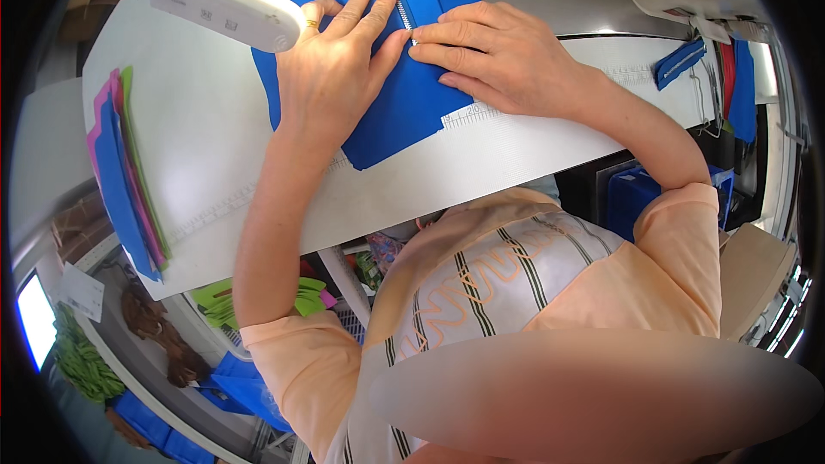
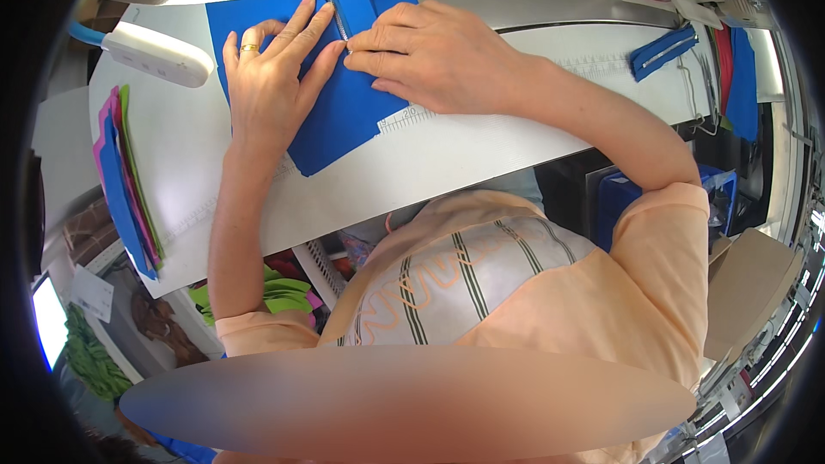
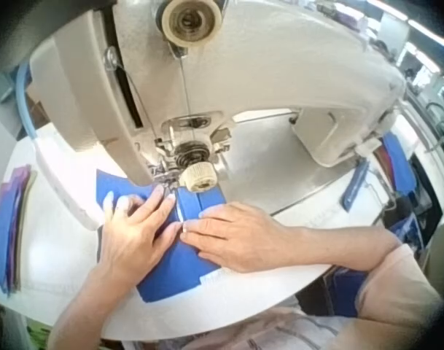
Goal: Sewing a zipper onto blue fabric using an industrial sewing machine.
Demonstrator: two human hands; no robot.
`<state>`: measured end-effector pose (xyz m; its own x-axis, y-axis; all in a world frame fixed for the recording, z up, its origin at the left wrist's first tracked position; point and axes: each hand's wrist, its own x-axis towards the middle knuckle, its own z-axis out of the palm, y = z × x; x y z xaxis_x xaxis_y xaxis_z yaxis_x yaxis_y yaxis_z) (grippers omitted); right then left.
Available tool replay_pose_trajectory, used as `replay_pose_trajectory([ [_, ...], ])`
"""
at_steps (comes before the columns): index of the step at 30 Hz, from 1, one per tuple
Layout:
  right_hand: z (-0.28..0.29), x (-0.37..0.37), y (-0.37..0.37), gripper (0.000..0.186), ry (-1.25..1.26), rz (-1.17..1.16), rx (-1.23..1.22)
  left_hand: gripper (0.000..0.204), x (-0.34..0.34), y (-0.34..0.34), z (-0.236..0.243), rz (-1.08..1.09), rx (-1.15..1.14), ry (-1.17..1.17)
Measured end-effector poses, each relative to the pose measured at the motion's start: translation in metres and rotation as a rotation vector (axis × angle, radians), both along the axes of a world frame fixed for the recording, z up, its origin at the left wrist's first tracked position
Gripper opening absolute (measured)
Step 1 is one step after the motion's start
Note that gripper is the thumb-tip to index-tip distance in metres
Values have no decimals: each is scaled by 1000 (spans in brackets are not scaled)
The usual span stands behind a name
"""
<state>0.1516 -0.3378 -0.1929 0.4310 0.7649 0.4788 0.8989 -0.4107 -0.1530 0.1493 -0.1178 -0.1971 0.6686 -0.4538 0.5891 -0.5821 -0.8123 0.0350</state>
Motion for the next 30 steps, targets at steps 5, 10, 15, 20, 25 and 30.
replay_pose_trajectory([
  [5, 0, 0, 0, 34, 2, -6, -5, 32, 0, 0, -2, -1, -5, -22],
  [10, -1, 0, 0, 34, 29, -8, 3, 28, -4, 0, -4, 2, -15, -24],
  [15, 1, 2, 0, 35, 13, 7, -7, 31, -6, 2, -5, 70, -43, 158],
  [20, -2, 8, 1, 35, -4, 10, -3, 31, -4, 4, -6, 76, -18, 128],
  [25, -1, 10, -1, 41, 8, 11, -46, 33, -16, 8, -2, 1, -48, 219],
  [30, -3, 16, 1, 34, -37, 10, -14, 34, -9, 11, 1, -37, -97, 253],
])
